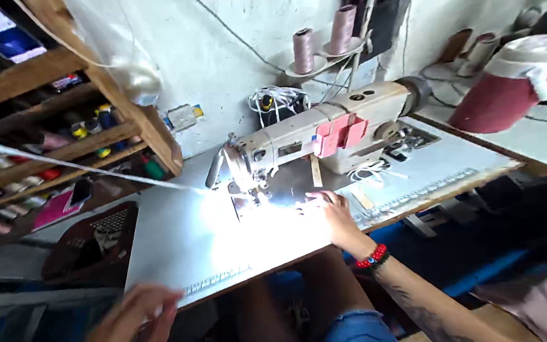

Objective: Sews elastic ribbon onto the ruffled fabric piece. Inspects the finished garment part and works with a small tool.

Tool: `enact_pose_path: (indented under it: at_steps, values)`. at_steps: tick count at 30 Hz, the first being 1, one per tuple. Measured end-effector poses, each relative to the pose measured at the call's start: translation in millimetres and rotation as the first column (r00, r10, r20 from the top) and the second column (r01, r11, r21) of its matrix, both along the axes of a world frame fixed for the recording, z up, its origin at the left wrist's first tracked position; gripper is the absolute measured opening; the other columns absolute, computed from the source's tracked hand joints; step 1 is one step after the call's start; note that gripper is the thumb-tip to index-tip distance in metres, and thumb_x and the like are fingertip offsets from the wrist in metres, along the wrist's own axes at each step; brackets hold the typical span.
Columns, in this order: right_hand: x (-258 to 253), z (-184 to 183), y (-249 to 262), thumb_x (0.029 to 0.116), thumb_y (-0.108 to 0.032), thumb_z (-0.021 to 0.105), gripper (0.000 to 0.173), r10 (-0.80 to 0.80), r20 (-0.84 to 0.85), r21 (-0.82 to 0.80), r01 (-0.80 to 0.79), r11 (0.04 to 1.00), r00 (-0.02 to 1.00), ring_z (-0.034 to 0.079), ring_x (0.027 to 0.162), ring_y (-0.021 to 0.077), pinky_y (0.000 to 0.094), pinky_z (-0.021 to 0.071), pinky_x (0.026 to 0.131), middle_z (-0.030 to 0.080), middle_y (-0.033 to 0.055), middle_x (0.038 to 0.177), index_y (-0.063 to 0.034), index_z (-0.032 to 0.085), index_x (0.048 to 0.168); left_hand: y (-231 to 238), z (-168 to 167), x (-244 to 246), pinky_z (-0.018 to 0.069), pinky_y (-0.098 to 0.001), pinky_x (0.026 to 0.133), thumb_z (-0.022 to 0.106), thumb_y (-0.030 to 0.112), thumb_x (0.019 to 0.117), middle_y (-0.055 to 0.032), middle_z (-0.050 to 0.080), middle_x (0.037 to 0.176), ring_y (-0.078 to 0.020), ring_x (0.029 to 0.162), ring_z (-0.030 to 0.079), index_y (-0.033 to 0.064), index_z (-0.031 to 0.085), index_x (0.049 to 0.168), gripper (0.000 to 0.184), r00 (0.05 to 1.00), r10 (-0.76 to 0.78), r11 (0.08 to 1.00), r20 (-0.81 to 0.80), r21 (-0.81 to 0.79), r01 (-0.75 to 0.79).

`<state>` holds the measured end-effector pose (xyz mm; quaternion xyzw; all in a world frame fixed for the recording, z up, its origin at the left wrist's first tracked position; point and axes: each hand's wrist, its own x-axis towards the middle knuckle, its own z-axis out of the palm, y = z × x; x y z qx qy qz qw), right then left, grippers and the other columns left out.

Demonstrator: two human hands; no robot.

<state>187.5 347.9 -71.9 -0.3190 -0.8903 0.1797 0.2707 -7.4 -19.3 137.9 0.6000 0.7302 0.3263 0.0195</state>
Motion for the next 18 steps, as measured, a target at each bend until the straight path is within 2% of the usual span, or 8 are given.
enact_pose_path:
  at_steps: [1,2,4,6,7,12,15,18]
  values:
    - [-1,-4,-1,0.0963,-0.013,0.062,0.03,0.006,-0.062,0.046,-0.003,0.999,0.998,0.045,0.142,0.0449,0.0793,0.0213,0.112,0.062,0.0117,0.143,-0.0219,0.077,0.121,44,23,-7,0.0559,-0.028,0.079,0.058,0.021,0.1036,-0.0107,0.069,0.101,-0.011,0.088,0.065,0.0014,0.07,0.108,0.024,0.989,-0.036,0.999,-0.14,0.007,0.038]
    - [-2,-9,-3,0.0957,-0.012,0.061,0.034,0.002,-0.109,0.104,0.01,0.994,0.994,0.044,0.144,0.0442,0.0807,0.019,0.112,0.06,0.0104,0.147,-0.0251,0.076,0.123,90,43,-16,0.0554,-0.0267,0.073,0.056,0.026,0.1038,-0.0067,0.07,0.096,-0.0091,0.082,0.064,0.0056,0.072,0.106,0.026,0.951,-0.045,0.998,-0.305,0.03,0.057]
    - [-4,-20,-4,0.0992,-0.02,0.057,0.033,-0.034,-0.183,0.2,0.071,0.977,0.983,0.047,0.142,0.0423,0.0774,0.0256,0.112,0.059,0.0103,0.147,-0.0276,0.074,0.126,183,77,-35,0.0561,-0.0349,0.068,0.055,0.024,0.1029,-0.0064,0.068,0.093,-0.0151,0.077,0.065,0.007,0.073,0.105,0.025,0.852,-0.073,0.996,-0.518,0.006,0.089]
    - [-1,-29,-3,0.1002,-0.027,0.055,0.028,-0.079,-0.28,0.221,0.144,0.965,0.957,0.054,0.135,0.042,0.0714,0.0357,0.109,0.065,0.0119,0.138,-0.0232,0.077,0.118,274,99,-52,0.0557,-0.0496,0.082,0.056,0.014,0.1046,-0.0162,0.069,0.103,-0.029,0.09,0.067,0.0018,0.071,0.111,0.02,0.839,-0.15,0.987,-0.524,-0.129,0.096]
    - [0,-31,-1,0.1003,-0.028,0.054,0.027,-0.1,-0.326,0.207,0.174,0.963,0.94,0.056,0.132,0.0401,0.0675,0.039,0.108,0.067,0.0109,0.134,-0.0219,0.078,0.113,321,104,-62,0.0546,-0.0518,0.088,0.056,0.011,0.1037,-0.0185,0.07,0.105,-0.0317,0.095,0.068,0.0,0.071,0.112,0.02,0.837,-0.172,0.98,-0.519,-0.18,0.09]
    - [3,-36,0,0.1005,-0.032,0.055,0.023,-0.165,-0.435,0.099,0.229,0.968,0.885,0.057,0.13,0.0314,0.0572,0.0451,0.105,0.069,0.0043,0.129,-0.0257,0.077,0.107,487,71,-107,0.0509,-0.061,0.096,0.062,0.014,0.1014,-0.0257,0.069,0.109,-0.0409,0.104,0.068,-0.0056,0.068,0.116,0.025,0.829,-0.266,0.914,-0.492,-0.401,0.055]
    - [7,-36,3,0.0986,-0.028,0.056,0.022,-0.169,-0.474,0.055,0.22,0.974,0.864,0.058,0.13,0.0259,0.0527,0.0461,0.106,0.07,0.0017,0.127,-0.0268,0.077,0.105,538,43,-116,0.0497,-0.0635,0.099,0.069,0.013,0.0975,-0.0274,0.067,0.121,-0.0438,0.109,0.066,-0.0047,0.066,0.125,0.033,0.795,-0.383,0.875,-0.47,-0.461,0.149]
    - [8,-38,6,0.0984,-0.027,0.055,0.022,-0.148,-0.462,0.043,0.189,0.981,0.874,0.058,0.129,0.0216,0.0485,0.0443,0.108,0.07,-0.0012,0.123,-0.028,0.076,0.105,564,27,-126,0.0536,-0.0644,0.091,0.077,0.013,0.0916,-0.0268,0.067,0.113,-0.0431,0.101,0.068,-0.005,0.064,0.12,0.036,0.787,-0.41,0.866,-0.461,-0.466,0.179]
